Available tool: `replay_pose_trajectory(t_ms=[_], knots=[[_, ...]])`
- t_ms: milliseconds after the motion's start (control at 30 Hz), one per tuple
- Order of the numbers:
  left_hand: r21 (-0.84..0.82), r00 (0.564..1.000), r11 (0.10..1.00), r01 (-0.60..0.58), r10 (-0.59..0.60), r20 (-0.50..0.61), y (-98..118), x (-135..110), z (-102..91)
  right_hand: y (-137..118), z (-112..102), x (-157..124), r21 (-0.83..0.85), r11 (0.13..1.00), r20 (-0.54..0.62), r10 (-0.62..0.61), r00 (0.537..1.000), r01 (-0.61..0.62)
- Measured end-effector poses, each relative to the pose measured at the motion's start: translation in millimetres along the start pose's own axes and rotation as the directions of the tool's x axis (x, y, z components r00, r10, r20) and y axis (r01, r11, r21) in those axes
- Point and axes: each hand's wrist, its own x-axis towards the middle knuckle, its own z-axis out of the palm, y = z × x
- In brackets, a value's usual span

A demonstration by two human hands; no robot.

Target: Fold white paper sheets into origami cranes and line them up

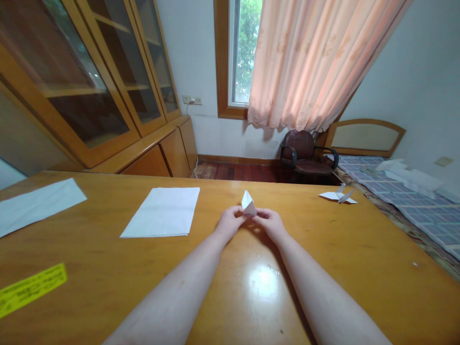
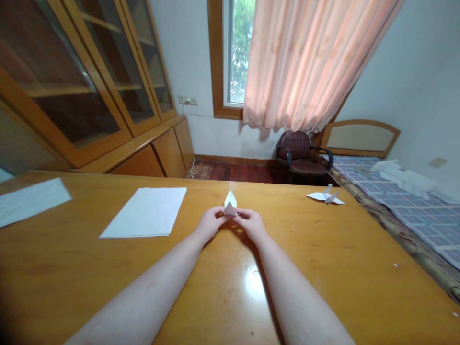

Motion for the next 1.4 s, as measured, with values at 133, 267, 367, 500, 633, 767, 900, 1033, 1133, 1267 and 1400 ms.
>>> replay_pose_trajectory(t_ms=[133, 267, 367, 500, 633, 767, 900, 1033, 1133, 1267, 1400], knots=[[-0.003, 1.000, 1.000, 0.025, -0.025, 0.001, -3.3, 0.4, 1.7, 1.5, -0.2, 1.4, -0.169, 0.985, -0.048, -0.033, 0.998, 0.024], [0.058, 0.999, 0.997, 0.043, -0.041, -0.035, -3.7, 0.3, 2.3, 4.5, -0.3, 1.9, -0.214, 0.976, -0.068, -0.038, 0.997, 0.022], [0.114, 0.996, 0.991, 0.066, -0.059, -0.069, -3.5, -0.2, 2.4, 4.9, 0.1, 2.2, -0.224, 0.975, -0.080, -0.035, 0.996, 0.016], [0.114, 0.995, 0.989, 0.092, -0.086, -0.054, -4.1, -0.4, 2.8, 4.3, 0.1, 2.8, -0.219, 0.976, -0.082, -0.024, 0.996, 0.006], [0.098, 0.996, 0.992, 0.078, -0.073, -0.052, -3.1, 0.4, 3.2, 8.0, -1.3, 4.0, -0.158, 0.987, -0.114, 0.018, 0.993, -0.036], [0.101, 0.994, 0.992, 0.079, -0.071, -0.084, -0.4, 0.4, 4.5, 14.4, -2.3, 5.9, -0.081, 0.996, -0.136, 0.017, 0.991, -0.029], [0.011, 0.984, 0.995, 0.094, -0.091, -0.155, -0.7, 0.4, 7.6, 17.4, -1.6, 8.3, -0.018, 1.000, -0.168, 0.002, 0.986, -0.005], [-0.098, 0.983, 0.991, 0.086, -0.100, -0.152, -4.2, 1.2, 10.4, 15.4, -1.2, 9.4, 0.032, 0.999, -0.190, 0.029, 0.981, -0.024], [-0.171, 0.980, 0.979, 0.107, -0.132, -0.147, -5.6, 1.3, 10.6, 12.7, -2.2, 9.3, 0.040, 0.998, -0.170, 0.057, 0.984, -0.051], [-0.209, 0.975, 0.966, 0.154, -0.183, -0.125, -5.3, 1.0, 9.5, 11.2, -4.3, 8.8, 0.004, 0.997, -0.107, 0.073, 0.992, -0.073], [-0.201, 0.987, 0.970, 0.137, -0.151, -0.057, -5.1, 1.3, 10.4, 14.8, -5.4, 9.5, -0.035, 0.997, -0.093, 0.069, 0.993, -0.073]])
